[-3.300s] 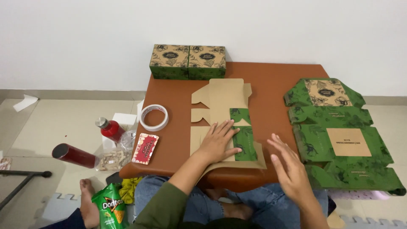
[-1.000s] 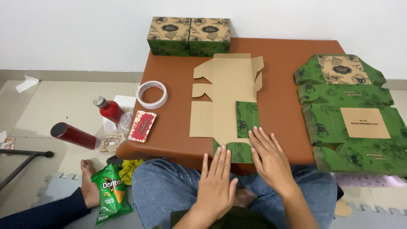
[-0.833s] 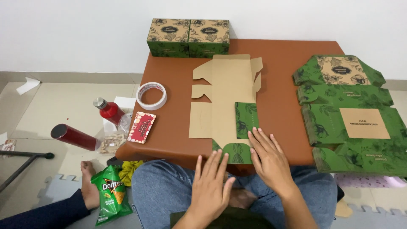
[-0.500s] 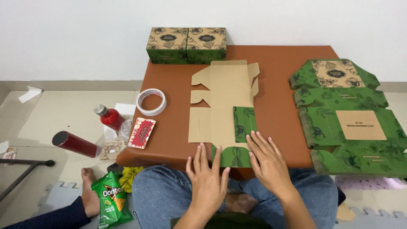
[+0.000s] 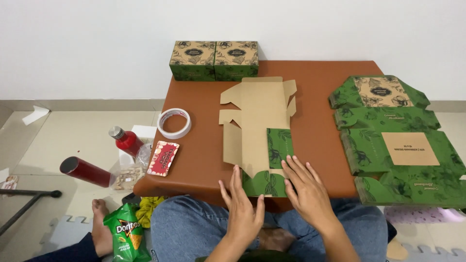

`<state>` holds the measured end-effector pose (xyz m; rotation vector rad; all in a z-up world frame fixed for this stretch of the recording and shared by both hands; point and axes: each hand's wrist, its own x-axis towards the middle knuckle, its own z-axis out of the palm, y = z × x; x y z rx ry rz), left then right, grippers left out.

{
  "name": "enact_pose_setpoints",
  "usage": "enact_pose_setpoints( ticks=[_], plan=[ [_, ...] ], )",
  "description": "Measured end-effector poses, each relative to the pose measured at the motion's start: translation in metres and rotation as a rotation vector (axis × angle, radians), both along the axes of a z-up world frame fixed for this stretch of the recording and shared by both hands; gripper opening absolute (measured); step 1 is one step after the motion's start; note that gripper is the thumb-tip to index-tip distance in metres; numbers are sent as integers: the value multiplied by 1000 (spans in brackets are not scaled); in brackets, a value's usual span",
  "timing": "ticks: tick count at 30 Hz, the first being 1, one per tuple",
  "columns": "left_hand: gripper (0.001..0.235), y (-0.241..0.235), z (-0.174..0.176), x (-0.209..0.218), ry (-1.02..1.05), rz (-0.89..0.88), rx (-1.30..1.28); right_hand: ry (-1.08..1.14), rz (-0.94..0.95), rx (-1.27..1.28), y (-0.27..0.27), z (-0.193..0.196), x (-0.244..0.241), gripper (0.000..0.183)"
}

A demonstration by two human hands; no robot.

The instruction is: Folding cardboard boxes from flat sheets and placing a small card inside before closing.

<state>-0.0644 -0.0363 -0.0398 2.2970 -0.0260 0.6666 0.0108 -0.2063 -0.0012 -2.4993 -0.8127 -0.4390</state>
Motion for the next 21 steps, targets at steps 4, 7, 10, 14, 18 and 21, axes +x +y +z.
enact_pose_setpoints(
  ticks=[4, 7, 10, 14, 18, 21],
  plan=[
    [96, 4, 12, 2, -17, -50, -44, 73, 26, 0, -2, 0, 4, 49],
    [85, 12, 23, 8, 107, -104, 93, 86, 23, 0, -2, 0, 6, 48],
    [71, 20, 28, 15, 103, -186, 269, 21, -53, -73, 4, 1, 4, 42],
    [72, 30, 34, 19, 176, -301, 280, -15, -98, -112, 23, 6, 10, 29],
    [73, 37, 33, 25, 320, -405, 301, -26, -130, -213, 37, -16, 14, 54],
    [71, 44, 25, 42, 322, -381, 318, -25, -78, -211, 39, -20, 14, 58]
  ],
)
